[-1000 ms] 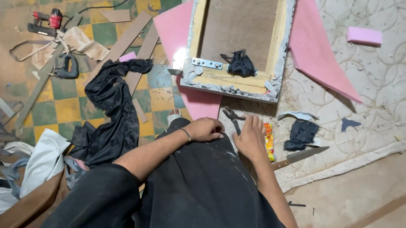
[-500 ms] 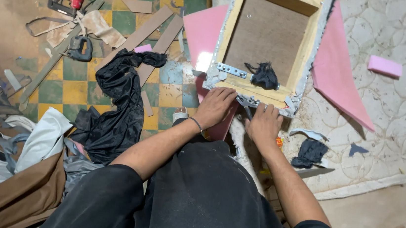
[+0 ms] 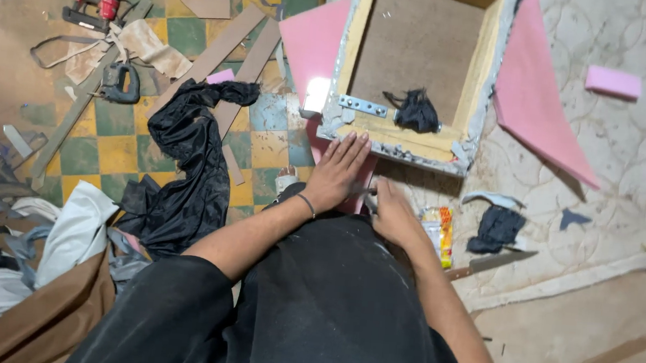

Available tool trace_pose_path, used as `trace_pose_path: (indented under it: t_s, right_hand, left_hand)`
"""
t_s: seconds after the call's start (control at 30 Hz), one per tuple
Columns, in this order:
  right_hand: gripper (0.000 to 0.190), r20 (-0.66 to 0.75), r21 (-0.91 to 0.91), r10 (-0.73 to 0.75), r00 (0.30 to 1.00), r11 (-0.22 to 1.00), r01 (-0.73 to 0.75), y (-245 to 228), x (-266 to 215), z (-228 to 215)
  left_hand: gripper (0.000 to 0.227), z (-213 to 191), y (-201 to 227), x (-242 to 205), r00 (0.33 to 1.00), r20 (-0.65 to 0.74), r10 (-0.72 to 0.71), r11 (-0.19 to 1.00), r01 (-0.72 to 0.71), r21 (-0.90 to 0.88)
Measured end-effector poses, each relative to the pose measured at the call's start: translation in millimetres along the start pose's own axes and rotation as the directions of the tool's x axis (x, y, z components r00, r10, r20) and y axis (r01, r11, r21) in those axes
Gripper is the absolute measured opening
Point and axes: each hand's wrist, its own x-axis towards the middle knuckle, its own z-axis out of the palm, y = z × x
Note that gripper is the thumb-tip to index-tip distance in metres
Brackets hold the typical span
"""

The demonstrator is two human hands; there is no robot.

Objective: Stripping old material and trimming foam from a wooden furniture frame using a utility knife

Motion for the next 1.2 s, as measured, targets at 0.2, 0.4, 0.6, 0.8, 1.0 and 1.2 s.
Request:
trace_pose_path:
  t_s: [0.2,0.4,0.6,0.8,1.0,1.2]
  right_hand:
    - [0.068,-0.147,-0.532,-0.198,0.969,0.842,0.091,26,20,-7]
    - [0.074,-0.335,-0.730,-0.155,0.929,0.667,-0.152,17,34,-6]
    - [0.072,-0.287,-0.824,-0.215,0.933,0.552,-0.126,-28,51,3]
    - [0.052,-0.289,-0.649,0.116,0.950,0.706,-0.283,11,66,19]
    - [0.037,0.179,0.930,-0.188,0.966,0.354,-0.103,-14,36,31]
    - [0.069,-0.060,-0.883,-0.526,0.848,0.424,0.201,-35,28,11]
  left_hand:
    - [0.066,-10,-21,-1,1.000,-0.022,-0.019,0.997,0.017,-0.075]
    - [0.071,-20,-45,-16,0.996,-0.043,-0.074,0.990,0.068,-0.123]
    - [0.070,-26,-45,-21,0.996,-0.015,-0.086,0.989,0.083,-0.120]
    - [0.052,-38,-39,-22,0.992,-0.022,-0.122,0.970,0.114,-0.214]
    - [0.040,-26,-53,-38,0.972,-0.054,-0.230,0.924,0.201,-0.325]
    - [0.037,-20,-63,-44,0.831,0.167,-0.530,0.623,0.515,-0.589]
